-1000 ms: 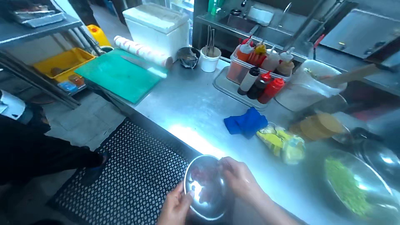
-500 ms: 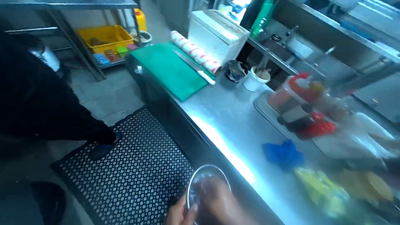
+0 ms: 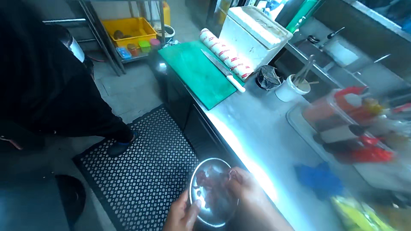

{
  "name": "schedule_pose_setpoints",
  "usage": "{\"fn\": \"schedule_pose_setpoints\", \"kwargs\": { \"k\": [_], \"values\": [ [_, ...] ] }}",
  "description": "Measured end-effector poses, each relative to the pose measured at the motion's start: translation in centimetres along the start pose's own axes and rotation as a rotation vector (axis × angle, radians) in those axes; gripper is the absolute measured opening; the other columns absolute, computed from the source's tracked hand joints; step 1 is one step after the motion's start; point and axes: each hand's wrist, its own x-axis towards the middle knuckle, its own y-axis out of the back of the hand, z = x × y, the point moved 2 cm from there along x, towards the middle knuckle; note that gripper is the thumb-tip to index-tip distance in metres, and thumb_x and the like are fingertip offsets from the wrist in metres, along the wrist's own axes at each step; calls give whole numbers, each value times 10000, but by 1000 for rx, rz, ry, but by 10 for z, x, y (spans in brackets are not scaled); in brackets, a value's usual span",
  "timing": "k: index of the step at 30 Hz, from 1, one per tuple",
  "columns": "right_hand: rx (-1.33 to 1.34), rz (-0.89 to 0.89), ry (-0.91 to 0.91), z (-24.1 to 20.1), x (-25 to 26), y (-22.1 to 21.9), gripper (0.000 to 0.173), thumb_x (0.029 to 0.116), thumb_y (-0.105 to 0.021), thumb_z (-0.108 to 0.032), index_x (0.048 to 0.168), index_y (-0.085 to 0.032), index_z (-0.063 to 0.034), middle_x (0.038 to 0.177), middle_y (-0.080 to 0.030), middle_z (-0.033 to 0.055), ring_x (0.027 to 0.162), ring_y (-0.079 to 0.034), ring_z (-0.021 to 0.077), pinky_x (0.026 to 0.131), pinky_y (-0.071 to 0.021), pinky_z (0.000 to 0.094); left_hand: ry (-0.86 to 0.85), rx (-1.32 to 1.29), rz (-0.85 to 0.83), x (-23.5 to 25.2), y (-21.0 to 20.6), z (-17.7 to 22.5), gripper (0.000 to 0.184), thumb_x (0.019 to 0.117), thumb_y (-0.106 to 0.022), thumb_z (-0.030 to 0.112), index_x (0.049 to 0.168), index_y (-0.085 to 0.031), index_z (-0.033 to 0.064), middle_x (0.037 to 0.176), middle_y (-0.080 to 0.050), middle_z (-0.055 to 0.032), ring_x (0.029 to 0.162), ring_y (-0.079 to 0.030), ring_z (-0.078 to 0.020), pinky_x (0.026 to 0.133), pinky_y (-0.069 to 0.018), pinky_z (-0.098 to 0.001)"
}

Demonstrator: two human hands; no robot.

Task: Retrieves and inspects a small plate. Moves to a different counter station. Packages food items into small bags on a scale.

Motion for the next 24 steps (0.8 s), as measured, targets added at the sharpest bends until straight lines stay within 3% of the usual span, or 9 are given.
{"fn": "schedule_pose_setpoints", "kwargs": {
  "k": [2,4,6,7,11,15,18,21,24],
  "values": [
    [-14,-18,40,-10,17,4,151,959,-613,-120,1059,-717,-76,862,-741,-9,724,-694,70,665,-594,260,-32,22,2,17,6,14,367,966,-558,-9,1315,-546,-120,1036,-751,-73,897,-728,-65,835,-614,-277],
    [-155,-125,94,-27,40,6,323,976,-570,-167,1267,-677,-74,1054,-736,22,910,-688,67,834,-572,274,-52,33,15,37,11,30,367,960,-556,-19,1309,-545,-130,1033,-750,-71,902,-724,-59,844,-609,-268],
    [-352,-286,134,-52,66,6,470,1011,-500,-182,1469,-553,-89,1265,-699,92,1129,-677,153,1005,-535,385,-60,54,39,60,18,46,359,953,-555,-22,1295,-554,-131,1022,-749,-64,893,-719,-45,835,-606,-255],
    [-404,-314,169,-64,80,5,461,1014,-480,-157,1463,-559,-84,1244,-706,113,1123,-686,193,995,-538,428,-68,57,54,73,22,53,346,951,-555,-23,1282,-565,-122,1009,-751,-53,878,-720,-44,820,-608,-256],
    [-369,-132,277,-99,165,13,231,963,-511,-101,1062,-719,-84,915,-726,43,836,-696,134,766,-576,357,-81,21,87,143,53,82,272,975,-530,-27,1240,-575,-72,963,-755,-13,838,-727,-70,760,-617,-287],
    [-238,-95,304,-141,263,22,271,906,-564,-78,1127,-719,-101,999,-736,-4,884,-691,45,806,-579,258,-126,44,141,222,88,134,283,974,-526,-27,1251,-563,-69,957,-754,2,829,-726,-66,755,-617,-279],
    [-70,70,418,-190,305,21,215,886,-600,-58,1036,-748,-97,956,-739,-30,835,-687,9,750,-582,197,-161,61,130,273,108,179,321,961,-531,-45,1277,-561,-92,1001,-759,-14,866,-732,-61,800,-623,-275],
    [64,187,616,-234,352,22,134,934,-617,-33,1035,-705,-39,987,-727,23,867,-697,59,765,-604,220,-219,48,64,336,125,216,302,959,-532,-48,1255,-578,-78,990,-761,-6,871,-731,-60,810,-620,-279],
    [-38,276,535,-257,399,30,129,964,-589,-83,1060,-673,-66,863,-706,-19,745,-671,30,674,-580,211,-276,3,-22,407,136,236,303,947,-530,-58,1245,-589,-62,998,-760,12,890,-726,-55,830,-615,-284]
  ]
}}
